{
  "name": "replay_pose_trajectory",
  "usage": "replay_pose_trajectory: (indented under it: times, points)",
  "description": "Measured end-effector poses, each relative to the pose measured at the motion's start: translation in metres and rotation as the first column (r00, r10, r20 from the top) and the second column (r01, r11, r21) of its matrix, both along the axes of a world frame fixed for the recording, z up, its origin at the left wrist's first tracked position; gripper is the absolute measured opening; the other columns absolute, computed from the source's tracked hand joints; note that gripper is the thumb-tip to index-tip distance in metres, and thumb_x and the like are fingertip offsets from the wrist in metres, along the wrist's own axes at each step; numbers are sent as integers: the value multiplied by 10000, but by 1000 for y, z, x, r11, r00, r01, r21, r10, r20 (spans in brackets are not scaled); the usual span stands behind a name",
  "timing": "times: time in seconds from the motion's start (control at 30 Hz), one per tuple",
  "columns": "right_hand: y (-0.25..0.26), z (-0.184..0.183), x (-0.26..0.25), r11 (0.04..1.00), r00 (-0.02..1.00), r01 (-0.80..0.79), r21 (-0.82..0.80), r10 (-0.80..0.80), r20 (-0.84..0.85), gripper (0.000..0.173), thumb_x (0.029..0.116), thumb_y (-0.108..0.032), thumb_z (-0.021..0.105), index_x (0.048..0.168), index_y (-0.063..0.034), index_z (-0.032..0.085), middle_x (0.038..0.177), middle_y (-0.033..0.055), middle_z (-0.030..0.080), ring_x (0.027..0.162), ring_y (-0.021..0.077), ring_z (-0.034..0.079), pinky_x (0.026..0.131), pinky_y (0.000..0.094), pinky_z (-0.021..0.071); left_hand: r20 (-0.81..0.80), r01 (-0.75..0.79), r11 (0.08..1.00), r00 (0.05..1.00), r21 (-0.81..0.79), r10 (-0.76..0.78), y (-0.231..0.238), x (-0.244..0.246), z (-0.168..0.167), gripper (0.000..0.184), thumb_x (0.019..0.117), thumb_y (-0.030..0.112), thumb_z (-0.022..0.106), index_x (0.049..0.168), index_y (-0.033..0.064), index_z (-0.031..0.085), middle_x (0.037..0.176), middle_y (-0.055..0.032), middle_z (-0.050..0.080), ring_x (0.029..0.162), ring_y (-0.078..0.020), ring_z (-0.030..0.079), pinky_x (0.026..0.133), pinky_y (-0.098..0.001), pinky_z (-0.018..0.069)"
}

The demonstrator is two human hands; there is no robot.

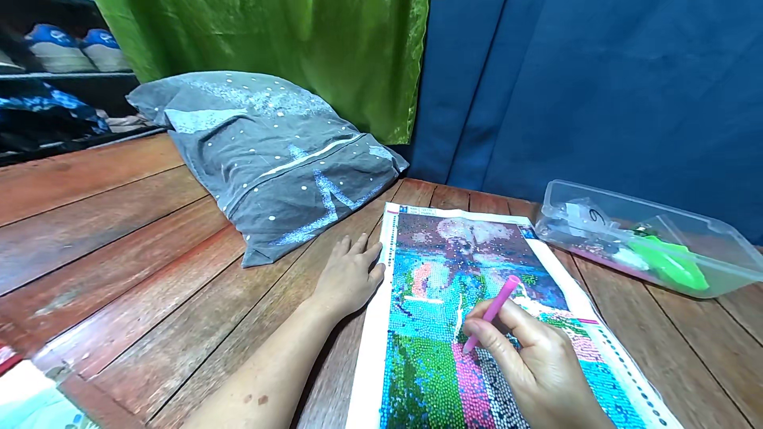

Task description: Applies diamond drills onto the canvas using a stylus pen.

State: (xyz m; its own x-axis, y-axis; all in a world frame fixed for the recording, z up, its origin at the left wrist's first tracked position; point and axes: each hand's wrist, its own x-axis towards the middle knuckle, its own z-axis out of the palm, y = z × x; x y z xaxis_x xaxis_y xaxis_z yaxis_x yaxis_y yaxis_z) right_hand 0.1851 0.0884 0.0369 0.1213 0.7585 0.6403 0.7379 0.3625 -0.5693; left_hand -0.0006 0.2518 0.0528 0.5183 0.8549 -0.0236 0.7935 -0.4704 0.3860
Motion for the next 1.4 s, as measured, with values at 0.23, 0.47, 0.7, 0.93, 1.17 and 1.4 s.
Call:
replay_pose_trajectory:
  times: [0.23,0.47,0.7,0.93,1.17,1.4]
  points:
    - [1,-1,1,1000,1000,-1,8,1,5,298,1029,-313,541,907,-77,676,745,-39,648,681,-49,588,651,89,483,3,1,1000,1000,-3,-1,0,0,1,494,1105,334,418,1550,124,465,1651,-180,328,1542,-432,230,1243,-560,182]
    - [2,-1,1,1000,1000,-6,10,6,10,304,1026,-317,543,901,-73,676,739,-34,645,676,-46,583,646,90,478,0,4,1000,1000,3,-4,0,0,0,495,1103,325,425,1551,117,461,1651,-183,327,1543,-429,228,1246,-564,168]
    - [2,-2,1,1000,998,-15,25,13,55,318,1028,-322,540,884,-69,669,729,-17,641,667,-30,585,640,96,474,2,4,1000,1000,3,-4,0,0,0,498,1102,321,437,1558,122,450,1652,-186,324,1541,-434,230,1247,-563,163]
    - [2,1,1,1000,995,-3,6,3,104,313,1024,-327,532,889,-85,679,727,-23,637,679,-22,596,650,104,485,14,5,1000,1000,8,-5,0,0,-1,490,1101,316,436,1551,122,463,1649,-180,333,1542,-434,229,1244,-563,174]
    - [2,1,0,1000,993,-5,14,4,116,304,1021,-313,535,883,-82,677,717,-23,634,665,-19,586,639,105,474,19,-3,1000,1000,5,3,0,0,-1,489,1101,324,437,1547,127,471,1647,-180,336,1540,-434,233,1241,-569,178]
    - [-2,3,5,1000,1000,5,7,-5,9,288,1018,-313,560,905,-83,691,764,-44,660,697,-49,602,654,95,497,30,6,1000,1000,11,-6,0,-1,-2,485,1101,321,435,1542,125,480,1643,-185,344,1537,-438,237,1243,-565,180]
